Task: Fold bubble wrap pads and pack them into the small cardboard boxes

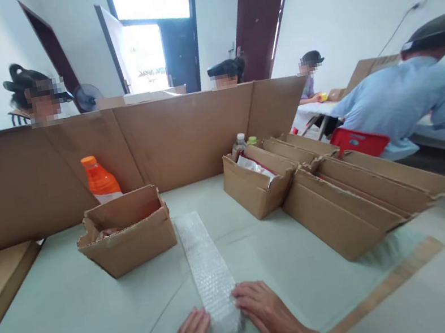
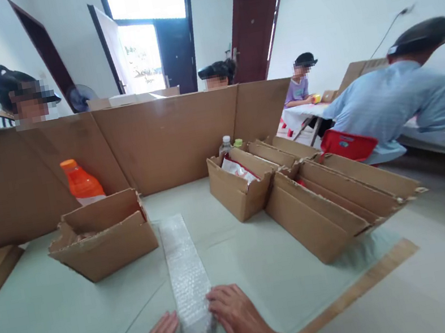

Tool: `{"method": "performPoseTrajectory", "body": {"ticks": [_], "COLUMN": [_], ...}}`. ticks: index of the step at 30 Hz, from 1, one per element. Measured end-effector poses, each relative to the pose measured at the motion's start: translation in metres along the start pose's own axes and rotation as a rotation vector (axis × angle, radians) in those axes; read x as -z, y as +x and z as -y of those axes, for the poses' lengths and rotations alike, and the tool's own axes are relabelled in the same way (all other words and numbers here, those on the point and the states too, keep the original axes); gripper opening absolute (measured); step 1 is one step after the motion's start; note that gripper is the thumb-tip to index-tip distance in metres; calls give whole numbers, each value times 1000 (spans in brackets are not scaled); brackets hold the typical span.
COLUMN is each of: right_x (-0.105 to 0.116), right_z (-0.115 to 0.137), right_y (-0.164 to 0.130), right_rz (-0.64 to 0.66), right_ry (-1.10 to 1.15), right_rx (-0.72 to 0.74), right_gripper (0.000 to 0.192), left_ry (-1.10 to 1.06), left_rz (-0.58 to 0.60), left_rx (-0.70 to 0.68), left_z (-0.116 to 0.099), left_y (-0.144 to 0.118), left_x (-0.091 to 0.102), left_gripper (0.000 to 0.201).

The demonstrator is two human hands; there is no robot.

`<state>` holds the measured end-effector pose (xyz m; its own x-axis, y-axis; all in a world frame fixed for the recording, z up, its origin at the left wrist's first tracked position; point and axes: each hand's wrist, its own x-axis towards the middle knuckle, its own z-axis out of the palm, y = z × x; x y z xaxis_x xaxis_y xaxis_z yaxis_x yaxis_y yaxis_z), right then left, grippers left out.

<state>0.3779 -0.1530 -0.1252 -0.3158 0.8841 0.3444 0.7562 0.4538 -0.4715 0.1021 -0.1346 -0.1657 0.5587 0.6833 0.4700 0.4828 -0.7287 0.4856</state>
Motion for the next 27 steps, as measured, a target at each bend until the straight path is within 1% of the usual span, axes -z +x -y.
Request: {"method": "performPoseTrajectory", "body": {"ticks": [2,4,6,7,8,9,11,12,13,14,15,17,19,21,24,25,26,27], "right_x": [6,15,19,20,19,18,17,17,17,17,16,10,-2,-14,-23,-23,-21,-19], "right_z": [11,24,33,35,36,36,39,41,44,48,52,58,59,56,51,50,50,50], "right_y": [4,9,15,17,17,16,8,2,-4,-9,-12,-14,-10,-3,4,6,7,8], "right_rz": [2,62,114,106,69,6,-154,-216,-254,-266,-250,-154,-42,12,-2,0,11,29], "right_ry": [113,267,454,540,606,643,613,557,483,400,315,154,19,-66,-55,-19,30,87], "right_rx": [-82,-188,-299,-356,-413,-465,-526,-515,-467,-385,-283,-80,39,68,47,36,21,2], "right_gripper": [22,21,22,24,26,29,29,27,24,21,21,26,33,30,22,21,21,21], "left_ry": [-63,-119,-164,-187,-211,-239,-272,-271,-260,-242,-222,-176,-112,-43,11,8,-4,-22], "left_rz": [44,53,-8,-33,-51,-52,-29,-9,14,36,58,100,115,60,-92,-108,-96,-66], "left_rx": [51,107,210,317,438,548,709,753,780,795,803,806,774,674,421,346,293,271], "left_z": [-13,-30,-43,-47,-49,-50,-49,-47,-46,-44,-43,-40,-38,-38,-42,-44,-45,-47], "left_y": [-1,2,10,16,22,27,36,39,42,44,45,47,47,44,32,27,22,18], "left_x": [8,19,27,29,29,29,27,27,27,27,26,25,24,23,28,30,32,34], "left_gripper": [102,90,70,62,58,59,64,68,70,72,73,72,70,64,55,51,47,43]}}
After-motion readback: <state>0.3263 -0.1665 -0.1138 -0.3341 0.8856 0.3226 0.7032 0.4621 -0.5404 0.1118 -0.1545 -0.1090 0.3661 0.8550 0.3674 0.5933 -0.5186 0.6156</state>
